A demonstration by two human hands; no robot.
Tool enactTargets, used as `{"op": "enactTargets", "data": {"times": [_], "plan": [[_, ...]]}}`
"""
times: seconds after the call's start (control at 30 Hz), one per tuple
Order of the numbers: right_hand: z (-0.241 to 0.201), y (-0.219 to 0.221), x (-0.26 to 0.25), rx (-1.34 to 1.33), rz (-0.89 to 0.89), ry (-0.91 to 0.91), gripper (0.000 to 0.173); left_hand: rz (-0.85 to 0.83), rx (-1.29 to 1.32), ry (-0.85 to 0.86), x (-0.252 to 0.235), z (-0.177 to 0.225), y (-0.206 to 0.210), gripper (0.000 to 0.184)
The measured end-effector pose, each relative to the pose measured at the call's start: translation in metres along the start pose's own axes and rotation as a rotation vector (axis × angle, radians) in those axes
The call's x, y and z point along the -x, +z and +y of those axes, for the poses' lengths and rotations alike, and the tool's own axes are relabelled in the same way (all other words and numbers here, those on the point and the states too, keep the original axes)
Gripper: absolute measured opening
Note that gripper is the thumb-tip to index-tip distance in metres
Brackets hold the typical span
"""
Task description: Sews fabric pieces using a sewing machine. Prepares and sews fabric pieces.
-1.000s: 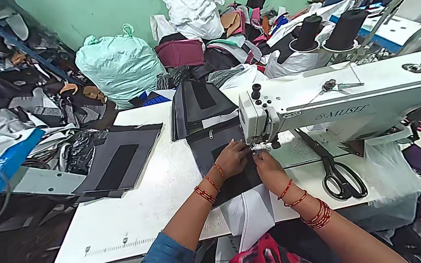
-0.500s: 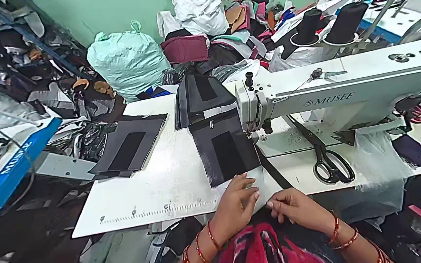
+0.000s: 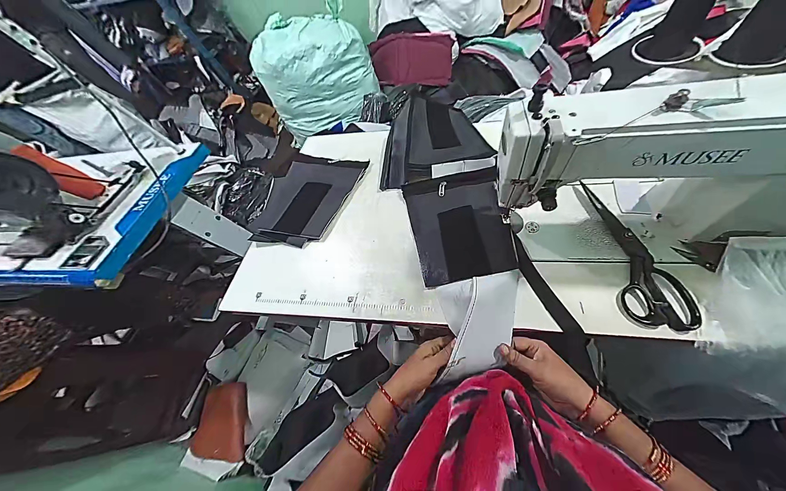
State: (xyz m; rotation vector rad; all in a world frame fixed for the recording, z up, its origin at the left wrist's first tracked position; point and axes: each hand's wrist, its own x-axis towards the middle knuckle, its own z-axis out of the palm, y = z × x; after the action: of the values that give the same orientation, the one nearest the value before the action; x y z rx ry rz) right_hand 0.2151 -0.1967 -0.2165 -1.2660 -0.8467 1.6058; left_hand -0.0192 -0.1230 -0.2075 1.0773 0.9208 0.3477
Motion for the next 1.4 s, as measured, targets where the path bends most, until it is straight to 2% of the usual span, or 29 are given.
{"op": "enactTargets", "data": {"times": [0.07, 0.13, 0.2, 0.27, 0.4, 0.47, 0.53, 0.6, 0.67, 0.7, 0.73, 0.8, 0.83, 0.87, 0.9, 0.97, 1.03, 1.1, 1.3, 1.4], "plan": [[-0.005, 0.002, 0.006, -0.037, -0.090, 0.013, 0.020, -0.112, 0.178, -0.066, -0.002, 0.012, 0.006, 0.026], [-0.007, 0.003, 0.009, -0.065, -0.120, 0.016, 0.020, -0.108, 0.300, -0.051, -0.006, 0.016, 0.013, 0.025], [-0.010, 0.000, 0.012, -0.058, -0.113, -0.003, 0.021, 0.020, 0.336, -0.013, -0.005, 0.021, 0.020, 0.019], [-0.012, -0.003, 0.017, -0.031, -0.087, -0.019, 0.021, 0.190, 0.234, 0.002, -0.001, 0.025, 0.022, 0.015], [-0.011, -0.012, 0.022, 0.069, -0.048, -0.036, 0.023, 0.348, -0.076, 0.118, 0.013, 0.028, 0.003, 0.019], [-0.006, -0.014, 0.021, 0.150, -0.024, -0.044, 0.026, 0.380, -0.363, 0.126, 0.010, 0.022, -0.005, 0.022], [0.005, -0.016, 0.016, 0.282, 0.020, -0.055, 0.030, 0.382, -0.742, 0.031, 0.005, 0.020, -0.009, 0.037], [0.014, -0.018, 0.011, 0.361, 0.039, -0.062, 0.034, 0.315, -1.069, -0.184, 0.006, 0.040, -0.005, 0.055], [0.013, -0.017, 0.009, 0.402, 0.038, -0.052, 0.035, 0.290, -1.285, -0.366, 0.011, 0.072, 0.006, 0.060], [0.013, -0.017, 0.009, 0.418, 0.037, -0.044, 0.036, 0.328, -1.344, -0.355, 0.013, 0.084, 0.014, 0.060], [0.012, -0.017, 0.008, 0.435, 0.032, -0.041, 0.036, 0.396, -1.383, -0.229, 0.013, 0.091, 0.021, 0.059], [0.009, -0.018, 0.006, 0.467, 0.022, -0.037, 0.036, 0.527, -1.398, 0.283, -0.002, 0.087, 0.029, 0.049], [0.008, -0.017, 0.006, 0.482, 0.022, -0.033, 0.036, 0.539, -1.356, 0.548, -0.019, 0.084, 0.032, 0.038], [0.006, -0.017, 0.006, 0.495, 0.021, -0.023, 0.036, 0.493, -1.297, 0.721, -0.040, 0.083, 0.036, 0.025], [0.006, -0.018, 0.007, 0.504, 0.017, -0.013, 0.036, 0.427, -1.264, 0.808, -0.060, 0.085, 0.041, 0.022], [0.006, -0.018, 0.007, 0.505, 0.009, -0.013, 0.036, 0.320, -1.289, 0.795, -0.092, 0.090, 0.049, 0.036], [0.006, -0.019, 0.008, 0.490, 0.004, -0.025, 0.036, 0.282, -1.340, 0.727, -0.112, 0.094, 0.056, 0.040], [0.007, -0.020, 0.008, 0.453, 0.003, -0.031, 0.036, 0.271, -1.390, 0.719, -0.121, 0.094, 0.057, 0.036], [0.008, -0.019, 0.007, 0.448, -0.008, -0.017, 0.036, 0.276, -1.599, 0.882, -0.127, 0.083, 0.055, 0.025], [0.010, -0.020, 0.007, 0.435, -0.010, -0.037, 0.035, 0.294, -1.622, 1.010, -0.132, 0.081, 0.056, 0.016]]}}
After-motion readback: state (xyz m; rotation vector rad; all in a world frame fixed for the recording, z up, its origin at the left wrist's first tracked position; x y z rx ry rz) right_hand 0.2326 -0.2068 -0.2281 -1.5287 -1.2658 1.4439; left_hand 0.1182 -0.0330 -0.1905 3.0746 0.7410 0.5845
